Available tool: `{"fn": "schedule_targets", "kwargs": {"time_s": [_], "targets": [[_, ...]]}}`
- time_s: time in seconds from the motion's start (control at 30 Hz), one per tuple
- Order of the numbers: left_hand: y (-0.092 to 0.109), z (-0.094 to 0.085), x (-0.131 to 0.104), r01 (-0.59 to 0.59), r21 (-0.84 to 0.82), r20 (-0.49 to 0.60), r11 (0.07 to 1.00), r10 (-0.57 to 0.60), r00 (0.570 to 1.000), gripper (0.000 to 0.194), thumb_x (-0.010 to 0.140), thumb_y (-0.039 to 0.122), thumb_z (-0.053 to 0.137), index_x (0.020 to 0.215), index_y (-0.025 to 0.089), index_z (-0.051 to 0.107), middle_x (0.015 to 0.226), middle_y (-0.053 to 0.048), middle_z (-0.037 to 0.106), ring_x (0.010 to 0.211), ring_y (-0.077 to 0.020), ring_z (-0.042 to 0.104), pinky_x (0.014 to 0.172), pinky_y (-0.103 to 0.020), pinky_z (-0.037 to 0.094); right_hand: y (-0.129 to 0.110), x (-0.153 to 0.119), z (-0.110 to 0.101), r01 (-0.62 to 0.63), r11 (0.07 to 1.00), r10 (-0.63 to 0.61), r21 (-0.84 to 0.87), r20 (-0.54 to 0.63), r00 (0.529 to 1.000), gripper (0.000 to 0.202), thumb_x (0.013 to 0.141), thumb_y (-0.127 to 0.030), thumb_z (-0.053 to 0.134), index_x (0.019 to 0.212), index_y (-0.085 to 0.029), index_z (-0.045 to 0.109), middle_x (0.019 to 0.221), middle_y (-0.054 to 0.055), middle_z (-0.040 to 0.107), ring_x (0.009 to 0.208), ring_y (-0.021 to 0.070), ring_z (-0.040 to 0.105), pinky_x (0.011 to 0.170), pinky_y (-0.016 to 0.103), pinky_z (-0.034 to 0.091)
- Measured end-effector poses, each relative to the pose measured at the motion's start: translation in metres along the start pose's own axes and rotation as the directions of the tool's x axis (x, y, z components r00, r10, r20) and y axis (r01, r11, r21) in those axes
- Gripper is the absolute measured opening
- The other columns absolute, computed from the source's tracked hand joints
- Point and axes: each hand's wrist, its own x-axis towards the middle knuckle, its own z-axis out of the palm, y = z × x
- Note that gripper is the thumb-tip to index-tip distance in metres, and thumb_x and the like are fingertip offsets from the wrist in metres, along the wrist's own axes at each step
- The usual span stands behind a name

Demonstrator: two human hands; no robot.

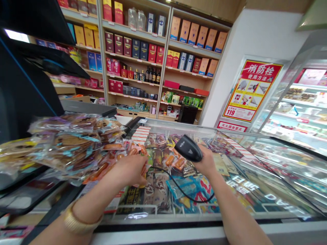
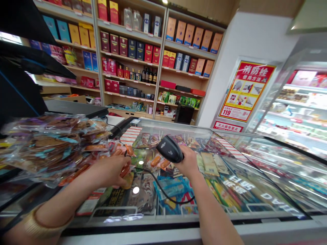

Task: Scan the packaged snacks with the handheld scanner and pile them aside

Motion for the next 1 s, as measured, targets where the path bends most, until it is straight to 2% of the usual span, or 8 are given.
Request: {"fn": "schedule_targets", "kwargs": {"time_s": [0.1,0.2,0.4,0.5,0.6,0.7,0.9,1.0], "targets": [[0.0,0.0,-0.003,0.003,0.045,0.048,0.999,-0.005,0.999,0.034,0.049,0.021,0.075,0.08,0.022,0.064,0.085,-0.01,0.069,0.08,-0.0319,0.066,0.066,-0.037,0.048,0.0,0.0,0.0,0.003,1.0,-0.003,0.002,0.012,1.0,0.005,0.072,-0.027,0.058,0.074,-0.022,0.059,0.067,0.003,0.063,0.06,0.0182,0.058,0.057,0.029,0.044],[0.001,0.003,-0.002,-0.018,0.056,0.015,0.998,0.017,1.0,0.031,0.051,0.011,0.068,0.08,0.022,0.062,0.08,-0.008,0.068,0.076,-0.0283,0.065,0.065,-0.033,0.046,-0.001,0.001,0.0,0.013,1.0,-0.014,0.007,0.032,0.999,0.005,0.073,-0.026,0.06,0.075,-0.022,0.06,0.067,0.003,0.064,0.061,0.0181,0.058,0.058,0.028,0.044],[-0.003,0.009,0.007,-0.113,-0.22,-0.172,0.969,0.076,0.982,0.02,0.06,0.009,0.059,0.075,0.022,0.054,0.062,0.001,0.06,0.062,-0.0189,0.059,0.058,-0.026,0.04,-0.005,0.002,0.0,0.035,0.999,-0.035,0.002,0.038,0.999,0.006,0.073,-0.026,0.059,0.077,-0.022,0.061,0.065,0.003,0.063,0.06,0.0186,0.059,0.057,0.029,0.045],[-0.003,0.011,0.015,-0.192,-0.499,-0.244,0.845,0.076,0.967,0.018,0.064,0.014,0.056,0.08,0.022,0.051,0.066,0.003,0.06,0.061,-0.0146,0.059,0.057,-0.024,0.041,-0.005,0.002,0.0,0.044,0.999,-0.045,0.009,0.043,0.998,0.008,0.073,-0.025,0.058,0.079,-0.022,0.061,0.067,0.003,0.063,0.062,0.0193,0.06,0.059,0.029,0.047],[0.001,0.009,0.019,-0.224,-0.771,-0.254,0.596,0.035,0.967,0.018,0.068,0.021,0.056,0.085,0.02,0.051,0.076,0.001,0.064,0.067,-0.0144,0.062,0.061,-0.025,0.046,-0.005,0.001,0.0,0.039,0.999,-0.039,0.009,0.061,0.997,0.007,0.072,-0.025,0.059,0.079,-0.022,0.061,0.065,0.003,0.063,0.061,0.0193,0.059,0.058,0.029,0.046],[0.007,0.003,0.019,-0.217,-0.891,-0.24,0.399,-0.01,0.971,0.022,0.07,0.029,0.059,0.089,0.018,0.054,0.086,-0.003,0.068,0.074,-0.0157,0.064,0.066,-0.028,0.05,-0.005,0.002,0.0,0.051,0.999,-0.052,0.011,0.062,0.997,0.003,0.073,-0.024,0.058,0.075,-0.022,0.06,0.064,0.002,0.062,0.059,0.0185,0.058,0.056,0.029,0.045],[0.012,0.0,0.017,-0.146,-0.954,-0.173,0.263,-0.082,0.982,0.028,0.075,0.038,0.058,0.093,0.017,0.061,0.081,-0.002,0.069,0.075,-0.0153,0.063,0.068,-0.027,0.048,-0.008,0.002,-0.001,0.096,0.995,-0.097,0.013,0.082,0.992,0.005,0.075,-0.024,0.059,0.079,-0.022,0.062,0.066,0.003,0.063,0.062,0.0187,0.059,0.06,0.029,0.046],[0.011,0.003,0.019,-0.126,-0.936,-0.183,0.328,-0.15,0.972,0.031,0.074,0.041,0.06,0.093,0.017,0.064,0.075,0.0,0.067,0.068,-0.0143,0.06,0.062,-0.025,0.046,-0.006,0.0,-0.001,0.106,0.994,-0.104,-0.004,0.126,0.987,0.01,0.077,-0.028,0.061,0.084,-0.021,0.064,0.07,0.004,0.065,0.067,0.02,0.06,0.063,0.031,0.047]]}}
